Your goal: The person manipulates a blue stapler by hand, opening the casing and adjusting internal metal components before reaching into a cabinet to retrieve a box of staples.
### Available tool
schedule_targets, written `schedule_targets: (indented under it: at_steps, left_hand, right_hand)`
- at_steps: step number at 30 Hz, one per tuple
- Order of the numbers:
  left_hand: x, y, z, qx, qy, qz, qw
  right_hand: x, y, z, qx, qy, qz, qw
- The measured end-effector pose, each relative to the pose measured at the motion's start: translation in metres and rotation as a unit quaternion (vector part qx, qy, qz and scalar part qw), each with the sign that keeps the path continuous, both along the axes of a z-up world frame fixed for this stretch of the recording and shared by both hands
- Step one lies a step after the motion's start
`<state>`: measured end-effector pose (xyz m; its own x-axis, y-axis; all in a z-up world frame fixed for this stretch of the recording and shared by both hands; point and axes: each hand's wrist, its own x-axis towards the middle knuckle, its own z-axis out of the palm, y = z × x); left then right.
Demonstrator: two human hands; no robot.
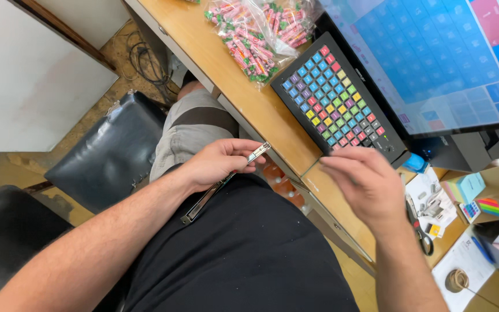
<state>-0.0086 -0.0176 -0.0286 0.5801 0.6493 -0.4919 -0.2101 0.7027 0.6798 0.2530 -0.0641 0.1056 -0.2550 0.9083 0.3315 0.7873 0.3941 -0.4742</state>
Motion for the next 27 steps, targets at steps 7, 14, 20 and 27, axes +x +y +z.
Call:
schedule_targets:
  at_steps: [7, 14, 20, 27]
  left_hand:
    - [-0.001, -0.003, 0.005, -0.004, -0.022, -0.005, 1.000]
    - [-0.003, -0.002, 0.011, 0.001, -0.031, 0.000, 1.000]
    - [-0.001, -0.003, 0.003, 0.004, -0.026, -0.001, 1.000]
    - [0.001, 0.000, 0.002, -0.003, -0.014, -0.009, 1.000]
  right_hand:
    - [-0.071, 0.043, -0.010, 0.088, -0.100, 0.213, 0.968]
    - [-0.072, 0.061, -0.029, 0.009, -0.165, 0.288, 0.943]
    - [-0.069, 0.061, -0.039, -0.013, -0.193, 0.295, 0.936]
    - [-0.067, 0.063, -0.047, -0.009, -0.222, 0.300, 0.928]
